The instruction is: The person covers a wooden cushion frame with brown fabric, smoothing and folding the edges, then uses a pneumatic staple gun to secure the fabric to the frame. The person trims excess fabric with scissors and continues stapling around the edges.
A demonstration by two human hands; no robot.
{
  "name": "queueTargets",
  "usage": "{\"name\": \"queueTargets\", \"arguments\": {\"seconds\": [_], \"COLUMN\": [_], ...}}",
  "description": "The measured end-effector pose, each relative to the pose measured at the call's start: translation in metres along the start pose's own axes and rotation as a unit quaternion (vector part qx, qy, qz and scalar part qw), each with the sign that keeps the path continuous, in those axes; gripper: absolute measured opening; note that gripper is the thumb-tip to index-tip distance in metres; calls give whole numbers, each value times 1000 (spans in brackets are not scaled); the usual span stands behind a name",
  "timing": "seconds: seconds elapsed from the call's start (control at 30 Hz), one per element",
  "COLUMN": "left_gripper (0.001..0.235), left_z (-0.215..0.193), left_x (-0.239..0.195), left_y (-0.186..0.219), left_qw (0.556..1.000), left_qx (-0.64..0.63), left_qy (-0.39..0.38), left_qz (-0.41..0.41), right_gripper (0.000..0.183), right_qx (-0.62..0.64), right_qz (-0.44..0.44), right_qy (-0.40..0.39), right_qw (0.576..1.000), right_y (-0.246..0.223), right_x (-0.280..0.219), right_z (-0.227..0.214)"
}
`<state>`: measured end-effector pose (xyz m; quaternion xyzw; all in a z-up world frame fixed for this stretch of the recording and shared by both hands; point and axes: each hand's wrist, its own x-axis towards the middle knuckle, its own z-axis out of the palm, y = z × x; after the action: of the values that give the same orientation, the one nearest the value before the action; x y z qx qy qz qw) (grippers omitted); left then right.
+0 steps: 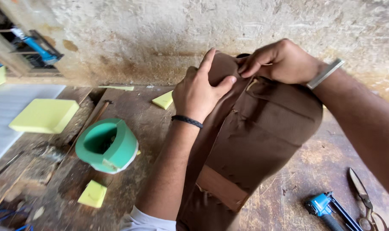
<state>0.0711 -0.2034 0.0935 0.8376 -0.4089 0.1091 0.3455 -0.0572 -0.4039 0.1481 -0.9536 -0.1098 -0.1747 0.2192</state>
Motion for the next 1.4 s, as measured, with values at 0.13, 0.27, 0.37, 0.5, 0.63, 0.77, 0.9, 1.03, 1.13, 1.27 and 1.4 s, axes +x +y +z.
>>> {"name": "queueTargets", "arguments": {"seconds": [0.13,0.27,0.37,0.5,0.63,0.77,0.9,1.03,1.13,1.27,1.4], "left_gripper": [63,55,53,55,60,61,62,63,65,63,62], "left_z": [-35,-50,-50,-51,-43,-37,-26,-17,-17,-10,-9], "left_x": [-62,-123,-169,-231,-281,-321,-348,-363,-366,-367,-372], "left_y": [24,58,90,127,157,179,196,209,210,206,205], "left_qw": [981,937,918,903,903,911,920,928,935,925,919], "left_qx": [143,242,261,273,241,203,184,166,155,160,177], "left_qy": [125,249,289,324,344,353,343,331,316,343,353], "left_qz": [-33,-49,-72,-77,-88,-62,-51,-37,-31,-24,-20], "right_gripper": [27,34,22,27,111,96,103,59,43,33,49], "right_qx": [46,39,165,63,-107,-186,-169,-91,41,197,247], "right_qz": [-3,-53,13,367,625,542,455,494,506,550,376], "right_qy": [-30,49,300,278,-184,-102,-11,-168,-119,-24,156], "right_qw": [998,997,940,885,751,813,874,848,853,811,880], "right_y": [-35,-37,11,79,80,79,107,76,7,-114,-228], "right_x": [-1,-74,-181,-361,-535,-595,-564,-546,-532,-545,-516], "right_z": [7,19,62,182,290,326,317,289,250,161,96]}}
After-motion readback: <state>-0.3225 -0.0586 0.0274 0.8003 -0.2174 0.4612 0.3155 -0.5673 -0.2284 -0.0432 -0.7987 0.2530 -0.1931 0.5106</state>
